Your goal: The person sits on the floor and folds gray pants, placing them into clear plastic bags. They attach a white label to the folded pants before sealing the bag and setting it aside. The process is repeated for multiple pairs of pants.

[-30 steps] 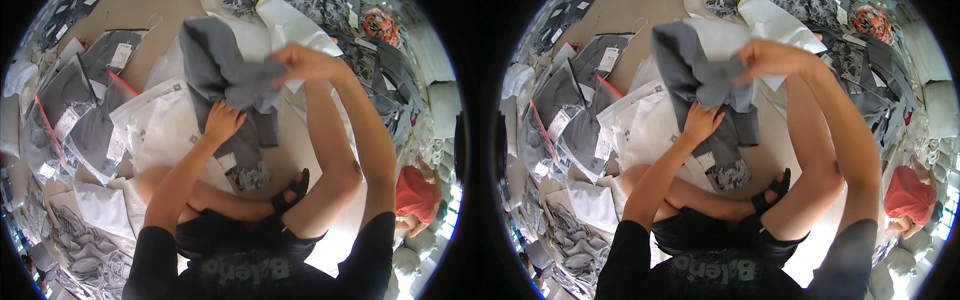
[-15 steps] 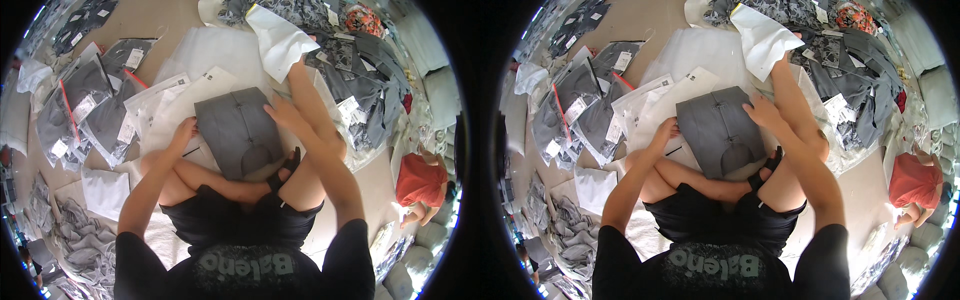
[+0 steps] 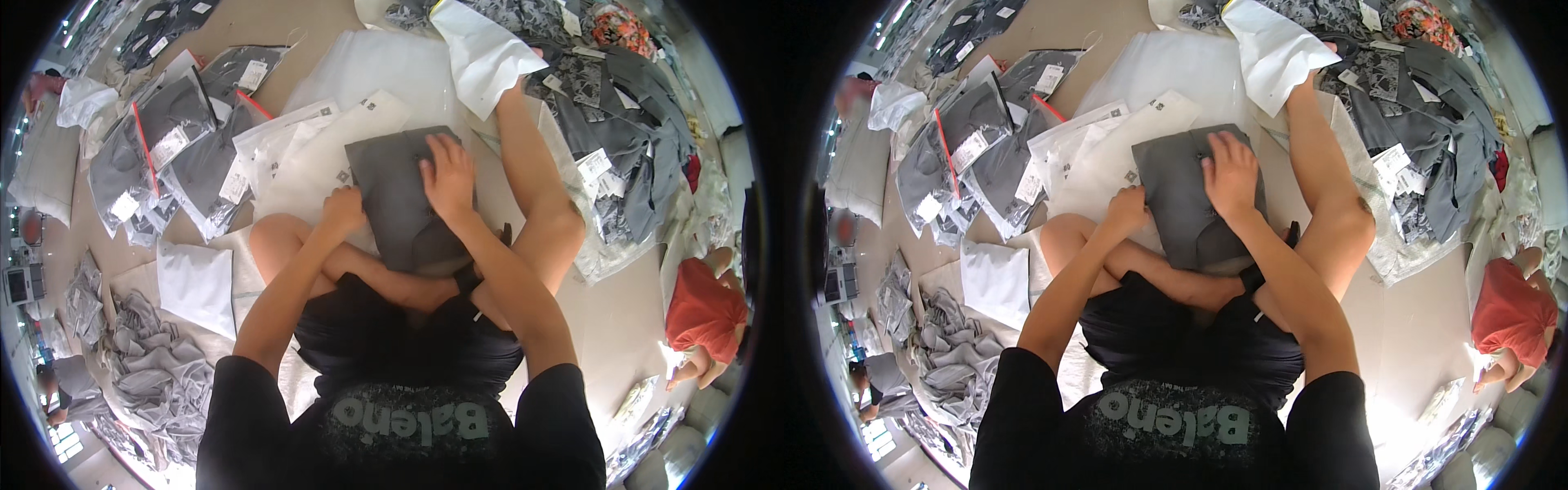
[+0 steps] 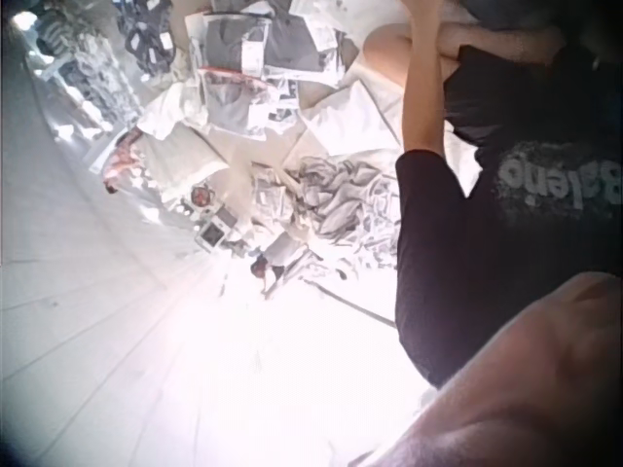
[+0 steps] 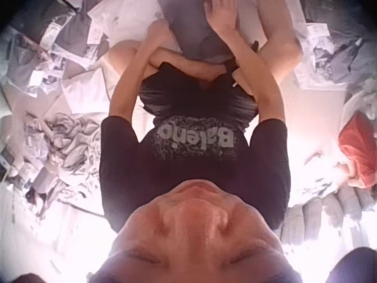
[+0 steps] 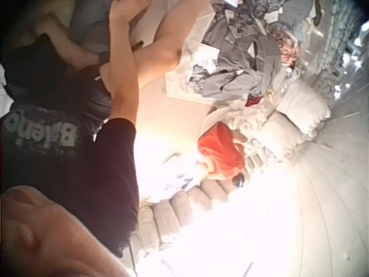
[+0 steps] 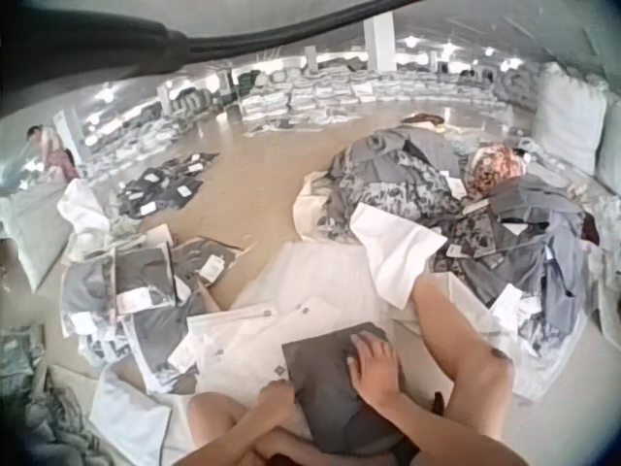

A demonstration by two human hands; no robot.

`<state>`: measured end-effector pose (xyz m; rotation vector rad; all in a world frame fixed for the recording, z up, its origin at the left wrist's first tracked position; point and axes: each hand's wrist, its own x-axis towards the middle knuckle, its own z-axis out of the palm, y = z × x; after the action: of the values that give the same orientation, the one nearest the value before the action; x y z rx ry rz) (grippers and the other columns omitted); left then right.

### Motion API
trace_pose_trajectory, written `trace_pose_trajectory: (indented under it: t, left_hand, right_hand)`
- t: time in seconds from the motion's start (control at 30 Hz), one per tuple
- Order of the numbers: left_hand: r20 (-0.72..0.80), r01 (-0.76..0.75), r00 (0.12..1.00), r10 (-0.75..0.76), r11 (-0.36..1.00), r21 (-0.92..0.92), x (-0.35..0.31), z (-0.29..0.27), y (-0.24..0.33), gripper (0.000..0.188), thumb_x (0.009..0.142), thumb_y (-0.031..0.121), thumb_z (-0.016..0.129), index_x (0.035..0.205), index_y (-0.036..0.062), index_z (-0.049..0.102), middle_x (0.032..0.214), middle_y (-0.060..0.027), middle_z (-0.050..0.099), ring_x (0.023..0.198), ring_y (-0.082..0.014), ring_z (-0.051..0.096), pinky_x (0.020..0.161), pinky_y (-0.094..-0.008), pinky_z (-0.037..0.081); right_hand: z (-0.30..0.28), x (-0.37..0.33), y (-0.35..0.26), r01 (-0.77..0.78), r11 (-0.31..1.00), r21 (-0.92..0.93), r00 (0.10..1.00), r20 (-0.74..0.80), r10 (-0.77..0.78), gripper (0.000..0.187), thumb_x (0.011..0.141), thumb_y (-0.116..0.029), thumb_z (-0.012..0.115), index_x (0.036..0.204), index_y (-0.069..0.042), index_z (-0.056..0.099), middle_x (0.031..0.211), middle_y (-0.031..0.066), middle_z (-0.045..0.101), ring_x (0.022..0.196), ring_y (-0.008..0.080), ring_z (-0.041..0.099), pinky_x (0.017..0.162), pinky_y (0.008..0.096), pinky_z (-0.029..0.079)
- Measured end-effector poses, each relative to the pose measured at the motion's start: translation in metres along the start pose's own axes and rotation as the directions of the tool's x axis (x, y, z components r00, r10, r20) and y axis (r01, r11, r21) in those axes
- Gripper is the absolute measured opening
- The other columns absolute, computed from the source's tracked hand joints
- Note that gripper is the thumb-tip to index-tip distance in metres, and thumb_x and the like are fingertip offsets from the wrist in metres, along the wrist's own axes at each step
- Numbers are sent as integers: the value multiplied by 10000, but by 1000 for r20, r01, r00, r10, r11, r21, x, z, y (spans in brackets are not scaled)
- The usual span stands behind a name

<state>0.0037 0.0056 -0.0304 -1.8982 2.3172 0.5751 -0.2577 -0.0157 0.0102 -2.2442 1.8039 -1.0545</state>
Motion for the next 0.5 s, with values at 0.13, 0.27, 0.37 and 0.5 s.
trace_pose_trajectory:
  t: [0.13, 0.27, 0.37, 0.5]
  left_hand:
    - [-61, 25, 998, -24, 1000, 8, -7, 12, 33, 524, 747, 193, 822, 1153, -44, 589, 1077, -264, 711, 1053, -370, 703, 895, -528, 559]
    - [61, 109, 993, -97, 967, -231, 4, 31, 15, 665, 718, 214, 847, 1240, -90, 568, 1055, -291, 728, 1027, -402, 723, 890, -478, 571]
    - [249, -63, 957, 148, 945, -320, 8, -11, -3, 647, 734, 204, 819, 1266, -90, 600, 1029, -292, 732, 996, -406, 730, 888, -444, 573]
    - [310, -7, 946, 93, 964, -267, 0, -63, -50, 524, 796, 159, 718, 1280, -29, 646, 1039, -281, 732, 956, -392, 738, 865, -442, 570]
  right_hand:
    - [-11, -43, -53, 165, 982, 89, 914, 362, -186, 704, 942, -438, 689, 1567, -219, 451, 1606, 169, 414, 1455, 435, 399, 1180, 631, 307]
    - [3, -57, -50, 120, 993, 12, 903, 415, -114, 708, 969, -526, 638, 1600, -302, 407, 1680, 143, 304, 1533, 454, 275, 1187, 726, 230]
    - [16, -63, -33, 128, 989, -79, 905, 416, -84, 694, 989, -586, 577, 1602, -311, 401, 1697, 100, 281, 1548, 449, 238, 1158, 772, 226]
    - [27, -64, -38, 101, 977, -188, 908, 419, -13, 678, 993, -565, 579, 1601, -317, 411, 1706, 94, 263, 1563, 434, 217, 1155, 799, 173]
